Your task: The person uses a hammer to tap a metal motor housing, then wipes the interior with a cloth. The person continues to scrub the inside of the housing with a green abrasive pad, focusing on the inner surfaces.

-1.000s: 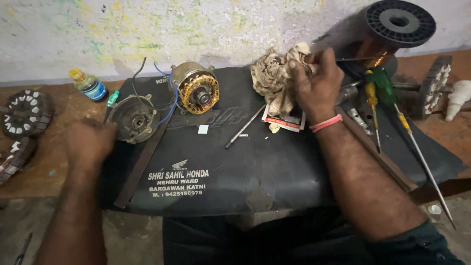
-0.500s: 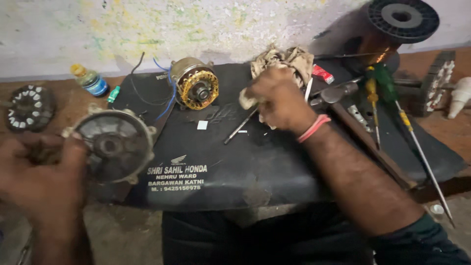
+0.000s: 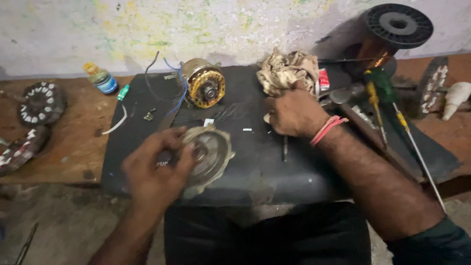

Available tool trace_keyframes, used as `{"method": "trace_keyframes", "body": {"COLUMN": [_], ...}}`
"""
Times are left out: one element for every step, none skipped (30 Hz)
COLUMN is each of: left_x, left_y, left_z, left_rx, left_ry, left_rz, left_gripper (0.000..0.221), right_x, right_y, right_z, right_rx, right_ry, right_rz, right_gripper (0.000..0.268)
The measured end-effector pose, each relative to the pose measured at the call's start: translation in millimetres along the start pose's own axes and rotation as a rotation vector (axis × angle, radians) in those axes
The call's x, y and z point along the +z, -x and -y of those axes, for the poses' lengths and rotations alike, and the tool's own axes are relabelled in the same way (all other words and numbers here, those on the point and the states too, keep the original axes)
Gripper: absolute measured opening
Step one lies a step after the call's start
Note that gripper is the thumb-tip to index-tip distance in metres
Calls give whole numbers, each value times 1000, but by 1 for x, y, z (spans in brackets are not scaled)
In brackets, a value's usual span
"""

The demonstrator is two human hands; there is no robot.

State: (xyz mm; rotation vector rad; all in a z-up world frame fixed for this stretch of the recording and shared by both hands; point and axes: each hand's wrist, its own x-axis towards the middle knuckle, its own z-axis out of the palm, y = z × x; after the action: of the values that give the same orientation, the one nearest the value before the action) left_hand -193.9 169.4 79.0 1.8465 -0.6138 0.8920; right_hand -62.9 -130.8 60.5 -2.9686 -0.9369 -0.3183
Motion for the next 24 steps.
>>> {"method": "trace_keyframes", "body": {"left_x": [9, 16, 24, 35, 47, 60, 72, 83, 95, 105, 112, 119, 125, 129, 129, 129, 126, 123, 122, 121, 122, 124, 126, 129], "left_y": [-5, -10, -14, -21, -27, -33, -37, -41, -46, -50, -54, -57, -58, -57, -54, -53, -52, -51, -50, -49, -48, -48, -46, -44], "left_z": [4, 8, 13, 19, 26, 32, 38, 44, 50, 56, 61, 65, 69, 72, 75, 77, 81, 83, 85, 86, 87, 88, 88, 88], "left_rx": [65, 59, 56, 127, 196, 218, 237, 226, 218, 211, 225, 239, 253, 209, 163, 116, 124, 131, 140, 95, 54, 12, -12, -36], "left_ry": [52, -38, -125, -167, -209, -183, -158, -147, -127, -108, -125, -141, -157, -106, -63, -20, -6, 9, 25, 66, 108, 150, 204, 259], "left_rz": [-5, 22, 46, 51, 57, 45, 33, 32, 32, 33, 17, 1, -16, -27, -37, -47, -14, 18, 50, 76, 101, 127, 150, 173], "left_gripper": [31, 32, 33, 33, 32, 29, 27, 27, 28, 28, 28, 28, 28, 29, 31, 33, 29, 27, 24, 25, 26, 28, 29, 31], "right_x": [-1, -2, -4, -8, -13, -16, -18, -18, -18, -16, -11, -6, -1, 4, 9, 12, 14, 16, 17, 17, 16, 15, 15, 15], "right_y": [1, 1, 0, 1, 1, 2, 3, 6, 11, 13, 16, 18, 19, 19, 18, 18, 16, 15, 12, 10, 7, 5, 1, -1], "right_z": [0, 1, 1, -1, -4, -5, -2, 0, 3, 7, 13, 17, 20, 22, 23, 24, 26, 27, 30, 31, 32, 32, 33, 35], "right_rx": [9, 19, 30, 60, 90, 120, 135, 147, 162, 217, 275, 331, 217, 103, -16, -15, -18, -21, -47, -73, -100, -148, -198, -248], "right_ry": [17, 33, 54, -109, -273, -438, -472, -504, -528, -550, -570, -591, -592, -591, -597, -545, -497, -449, -408, -366, -322, -301, -284, -267], "right_rz": [-3, -6, -12, -146, -276, -407, -578, -749, -925, -875, -824, -773, -800, -824, -844, -808, -772, -736, -700, -664, -628, -659, -688, -716], "right_gripper": [25, 23, 22, 21, 21, 22, 19, 16, 13, 15, 17, 18, 20, 22, 25, 25, 25, 25, 23, 21, 20, 21, 22, 25]}}
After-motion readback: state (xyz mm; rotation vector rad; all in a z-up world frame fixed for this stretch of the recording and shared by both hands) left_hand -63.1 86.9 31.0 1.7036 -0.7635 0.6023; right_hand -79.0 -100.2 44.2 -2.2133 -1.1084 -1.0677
